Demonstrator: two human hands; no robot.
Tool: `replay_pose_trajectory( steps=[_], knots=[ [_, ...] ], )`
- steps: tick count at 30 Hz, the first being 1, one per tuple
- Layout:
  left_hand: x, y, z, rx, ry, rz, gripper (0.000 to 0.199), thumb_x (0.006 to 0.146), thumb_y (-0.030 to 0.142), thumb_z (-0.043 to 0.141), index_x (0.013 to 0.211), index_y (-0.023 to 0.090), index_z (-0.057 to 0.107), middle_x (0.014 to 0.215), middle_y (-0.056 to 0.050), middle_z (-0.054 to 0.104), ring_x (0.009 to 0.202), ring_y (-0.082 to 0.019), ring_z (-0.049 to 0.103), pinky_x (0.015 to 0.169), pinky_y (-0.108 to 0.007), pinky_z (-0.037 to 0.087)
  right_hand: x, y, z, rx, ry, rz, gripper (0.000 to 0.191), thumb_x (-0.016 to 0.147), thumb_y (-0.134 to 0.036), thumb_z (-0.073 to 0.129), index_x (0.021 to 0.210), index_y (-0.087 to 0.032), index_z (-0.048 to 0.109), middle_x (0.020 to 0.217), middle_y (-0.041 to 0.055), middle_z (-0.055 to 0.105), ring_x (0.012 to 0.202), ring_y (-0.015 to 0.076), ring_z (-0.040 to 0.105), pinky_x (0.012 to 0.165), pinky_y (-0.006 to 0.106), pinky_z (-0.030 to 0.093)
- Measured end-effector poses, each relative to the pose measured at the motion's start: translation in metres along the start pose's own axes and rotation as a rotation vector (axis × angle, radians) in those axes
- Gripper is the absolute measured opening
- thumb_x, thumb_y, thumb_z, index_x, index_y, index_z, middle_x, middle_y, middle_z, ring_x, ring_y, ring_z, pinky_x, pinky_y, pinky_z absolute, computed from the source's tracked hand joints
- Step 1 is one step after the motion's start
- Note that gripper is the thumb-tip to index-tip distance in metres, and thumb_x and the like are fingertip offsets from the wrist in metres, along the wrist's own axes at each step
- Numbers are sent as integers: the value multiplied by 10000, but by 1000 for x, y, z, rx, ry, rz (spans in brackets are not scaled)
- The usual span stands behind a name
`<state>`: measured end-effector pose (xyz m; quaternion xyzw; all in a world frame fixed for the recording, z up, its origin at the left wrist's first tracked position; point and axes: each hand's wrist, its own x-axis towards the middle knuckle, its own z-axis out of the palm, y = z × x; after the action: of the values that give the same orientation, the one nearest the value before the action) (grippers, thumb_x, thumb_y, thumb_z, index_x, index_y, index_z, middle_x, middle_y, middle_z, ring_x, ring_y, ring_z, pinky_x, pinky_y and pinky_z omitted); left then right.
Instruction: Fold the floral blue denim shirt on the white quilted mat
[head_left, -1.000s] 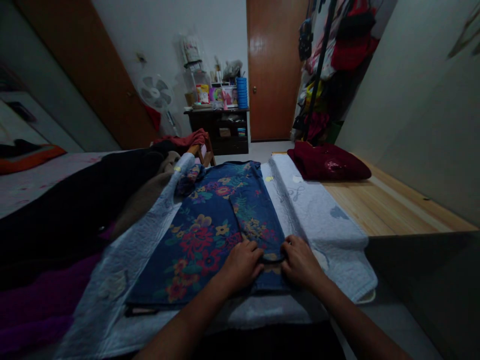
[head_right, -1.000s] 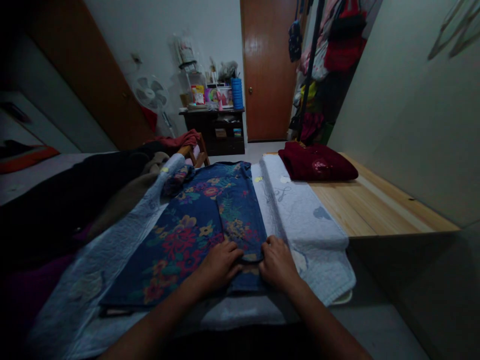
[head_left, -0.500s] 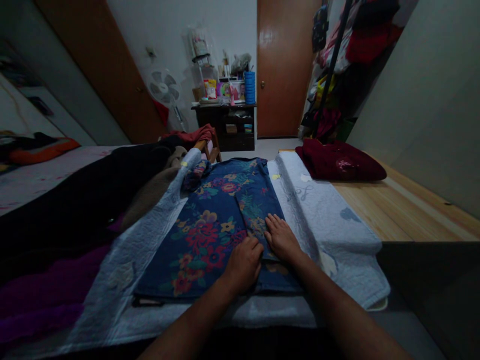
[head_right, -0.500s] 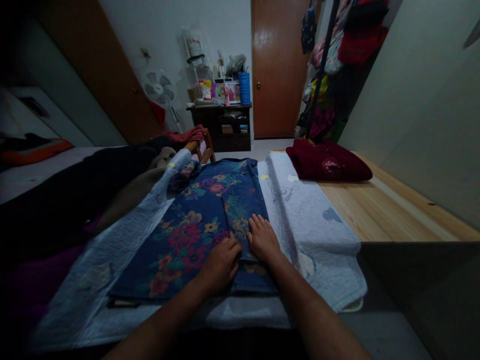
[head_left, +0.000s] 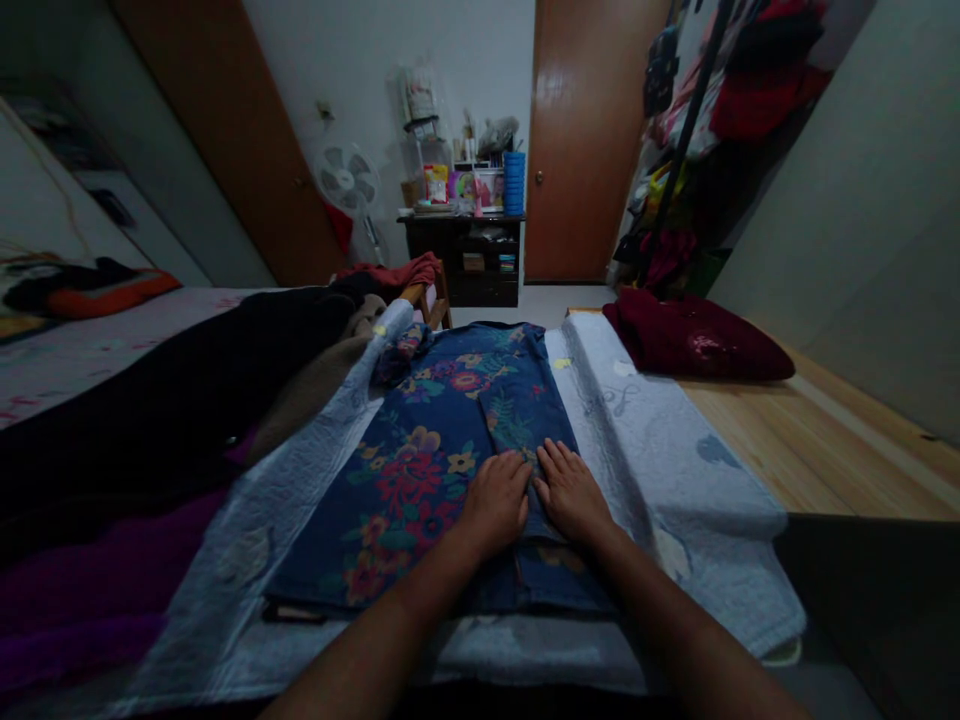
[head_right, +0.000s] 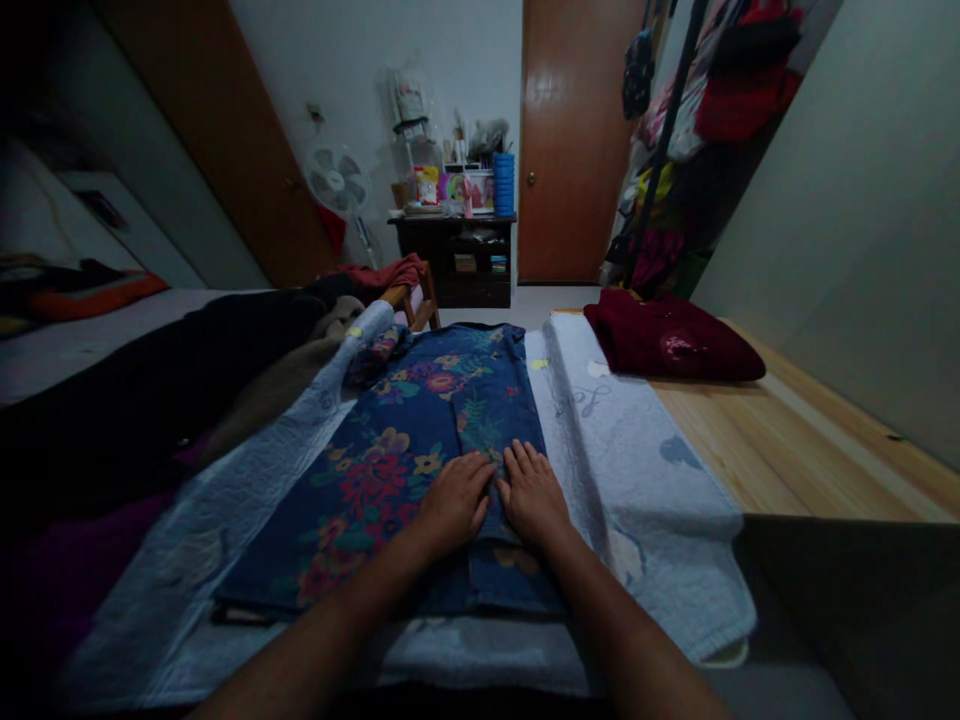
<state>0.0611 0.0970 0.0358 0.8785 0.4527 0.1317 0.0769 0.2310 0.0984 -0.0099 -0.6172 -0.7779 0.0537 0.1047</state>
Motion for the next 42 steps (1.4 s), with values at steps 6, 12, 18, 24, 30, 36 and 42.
replay_pose_trajectory(
  steps=[6,12,18,24,30,36,42],
  knots=[
    [-3,-5,2,30,-73,-9,382,819,219,542,1199,191,576,1229,-102,633,1183,-254,537,1111,-473,298,19,3,0,-19,-16,87,595,967,-399,383,1464,-72,388,1558,180,290,1446,296,248,1150,444,223],
    [29,-2,-11,122,-112,-73,252,917,251,418,967,157,647,941,-119,701,922,-255,644,934,-450,426,73,10,-7,-23,-61,188,605,940,-349,414,1437,-5,390,1534,238,309,1427,333,276,1137,463,219],
    [85,-26,11,101,71,-215,366,929,179,366,1241,136,555,1298,-147,595,1236,-249,519,1017,-411,404,114,14,1,25,34,156,561,942,-200,329,1471,-14,323,1553,199,291,1433,275,272,1138,409,236],
    [86,-40,48,120,75,-220,496,909,264,436,1398,176,437,1500,-147,415,1389,-276,358,1113,-495,293,133,22,17,-1,52,176,572,978,-331,328,1450,-10,366,1548,207,299,1441,302,251,1145,420,215],
    [108,-39,26,171,30,-252,317,881,226,457,1145,134,606,1134,-181,644,1094,-308,573,957,-472,411,168,33,18,-18,62,216,583,974,-367,355,1444,-23,372,1534,212,328,1427,292,285,1138,430,224],
    [156,-75,31,133,156,-268,429,922,140,348,1318,143,516,1400,-140,524,1328,-249,430,1102,-423,316,198,43,21,-2,99,155,528,945,-161,290,1452,-34,368,1534,178,347,1419,250,312,1142,377,235],
    [159,-100,57,89,110,-300,544,943,385,411,1442,169,413,1550,-131,344,1435,-285,286,1170,-478,217,231,58,22,19,41,36,525,983,-281,313,1455,-62,378,1548,150,333,1433,249,275,1144,380,227]
  ],
)
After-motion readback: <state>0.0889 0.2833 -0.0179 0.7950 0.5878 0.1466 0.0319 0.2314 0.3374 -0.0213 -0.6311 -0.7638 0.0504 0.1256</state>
